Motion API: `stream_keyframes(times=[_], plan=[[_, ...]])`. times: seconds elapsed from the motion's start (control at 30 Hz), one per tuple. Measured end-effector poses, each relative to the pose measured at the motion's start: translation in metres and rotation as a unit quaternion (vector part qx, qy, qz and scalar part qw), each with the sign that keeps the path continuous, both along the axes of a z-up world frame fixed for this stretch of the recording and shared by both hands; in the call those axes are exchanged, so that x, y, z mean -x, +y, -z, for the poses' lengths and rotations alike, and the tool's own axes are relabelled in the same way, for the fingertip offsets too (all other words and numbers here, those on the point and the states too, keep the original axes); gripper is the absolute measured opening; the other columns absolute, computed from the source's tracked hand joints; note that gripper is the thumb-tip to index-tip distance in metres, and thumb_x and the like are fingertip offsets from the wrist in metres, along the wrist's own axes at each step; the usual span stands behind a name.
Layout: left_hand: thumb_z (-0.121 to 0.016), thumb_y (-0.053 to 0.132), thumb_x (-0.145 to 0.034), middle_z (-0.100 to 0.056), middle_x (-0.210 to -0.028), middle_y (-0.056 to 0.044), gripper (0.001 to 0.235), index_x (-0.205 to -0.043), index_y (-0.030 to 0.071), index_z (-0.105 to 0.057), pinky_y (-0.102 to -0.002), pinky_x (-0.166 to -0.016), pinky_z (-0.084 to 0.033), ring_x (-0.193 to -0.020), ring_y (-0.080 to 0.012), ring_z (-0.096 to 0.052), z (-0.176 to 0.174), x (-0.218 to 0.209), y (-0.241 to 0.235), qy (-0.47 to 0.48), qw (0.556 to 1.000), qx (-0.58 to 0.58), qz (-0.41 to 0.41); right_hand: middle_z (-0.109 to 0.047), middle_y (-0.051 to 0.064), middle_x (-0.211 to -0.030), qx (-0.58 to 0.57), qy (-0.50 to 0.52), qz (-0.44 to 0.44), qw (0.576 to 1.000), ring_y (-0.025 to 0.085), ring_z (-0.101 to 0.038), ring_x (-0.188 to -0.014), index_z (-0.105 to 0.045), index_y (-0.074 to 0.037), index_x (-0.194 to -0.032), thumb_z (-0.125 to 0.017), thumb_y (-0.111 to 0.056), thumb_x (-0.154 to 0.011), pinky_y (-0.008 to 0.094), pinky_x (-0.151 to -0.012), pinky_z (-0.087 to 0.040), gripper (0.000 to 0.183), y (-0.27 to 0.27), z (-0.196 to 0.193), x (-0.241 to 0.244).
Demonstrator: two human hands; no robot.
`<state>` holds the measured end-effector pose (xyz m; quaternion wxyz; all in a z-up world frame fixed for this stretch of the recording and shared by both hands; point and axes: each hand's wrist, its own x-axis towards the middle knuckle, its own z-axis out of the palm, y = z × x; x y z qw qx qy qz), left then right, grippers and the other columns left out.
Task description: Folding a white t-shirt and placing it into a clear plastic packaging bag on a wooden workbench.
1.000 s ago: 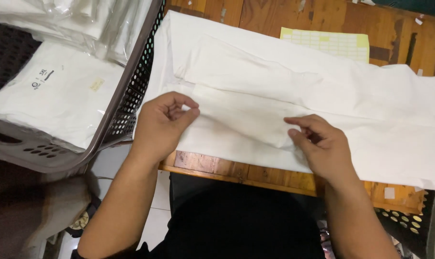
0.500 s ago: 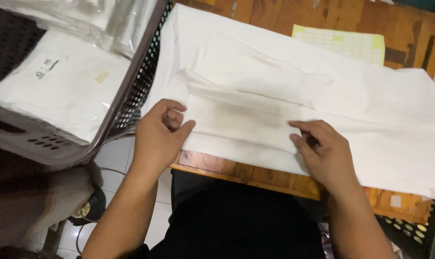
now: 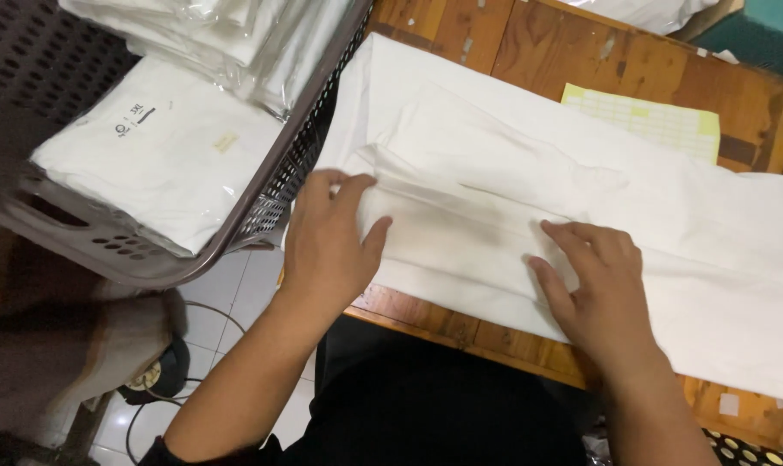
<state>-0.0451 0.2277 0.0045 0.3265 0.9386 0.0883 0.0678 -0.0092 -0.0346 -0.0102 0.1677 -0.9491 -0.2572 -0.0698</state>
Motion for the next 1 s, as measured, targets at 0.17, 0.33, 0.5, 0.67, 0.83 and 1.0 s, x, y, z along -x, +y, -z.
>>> stream_keyframes(times=[0.17, 0.33, 0.5, 0.67, 0.83, 1.0], plan=[[-0.062, 0.005, -0.071, -0.045, -0.119, -0.014, 0.046, -0.116, 0.010, -0.054, -0.046, -0.080, -0.030, -0.108, -0.0344, -0.038, -0.005, -0.036, 0.002, -0.042, 0.974, -0.173, 0.142, -0.057, 0.007, -0.109, 0.053, -0.059, -0.137, 0.987, 0.025, -0.048, -0.110, -0.059, -0.013, -0.109, -0.055, -0.024, -0.081, 0.036, -0.086, -0.035, 0.030, 0.043, -0.012, 0.001], [-0.058, 0.010, -0.079, -0.059, -0.074, -0.002, 0.011, -0.086, 0.014, -0.065, -0.039, -0.073, -0.028, -0.084, -0.0205, -0.051, 0.019, -0.040, 0.017, -0.057, 0.957, -0.221, 0.179, -0.030, 0.013, -0.136, 0.166, 0.147, -0.268, 0.937, 0.028, -0.020, -0.129, -0.030, -0.008, -0.132, -0.038, -0.052, -0.085, 0.041, -0.104, -0.014, 0.064, 0.074, -0.005, 0.010], [-0.056, 0.012, -0.081, -0.060, -0.080, -0.001, 0.011, -0.081, 0.016, -0.066, -0.036, -0.072, -0.030, -0.083, -0.0175, -0.053, 0.039, -0.019, 0.031, -0.138, 0.959, -0.186, 0.166, -0.033, 0.014, -0.134, 0.141, 0.118, -0.287, 0.940, 0.027, -0.026, -0.126, -0.029, -0.008, -0.132, -0.039, -0.051, -0.085, 0.040, -0.102, -0.018, 0.064, 0.076, 0.007, 0.012], [-0.049, 0.018, -0.084, -0.058, -0.111, -0.007, 0.022, -0.101, 0.015, -0.063, -0.044, -0.081, -0.029, -0.109, -0.0239, -0.048, 0.030, 0.004, 0.030, -0.080, 0.969, -0.178, 0.152, -0.034, 0.015, -0.133, 0.116, 0.127, -0.309, 0.935, 0.028, -0.028, -0.125, -0.032, -0.006, -0.131, -0.045, -0.048, -0.084, 0.040, -0.103, -0.019, 0.064, 0.069, 0.009, 0.010], [-0.034, 0.034, -0.087, -0.028, -0.139, -0.008, 0.047, -0.125, 0.008, -0.042, -0.043, -0.098, -0.018, -0.130, -0.0204, -0.020, 0.020, 0.014, -0.002, -0.023, 0.968, -0.185, 0.170, -0.042, 0.014, -0.130, 0.062, -0.027, -0.236, 0.969, 0.032, -0.036, -0.124, -0.041, -0.007, -0.122, -0.048, -0.017, -0.082, 0.043, -0.100, -0.029, 0.042, 0.057, 0.012, 0.003], [-0.035, 0.038, -0.085, -0.016, -0.142, -0.006, 0.055, -0.133, 0.012, -0.026, -0.046, -0.102, -0.013, -0.132, -0.0202, -0.009, 0.042, -0.001, -0.026, 0.031, 0.958, -0.188, 0.212, -0.023, 0.022, -0.140, 0.115, -0.042, -0.168, 0.978, 0.042, -0.023, -0.129, -0.029, -0.006, -0.133, -0.047, -0.026, -0.083, 0.051, -0.102, -0.023, 0.056, 0.041, 0.015, -0.006]])
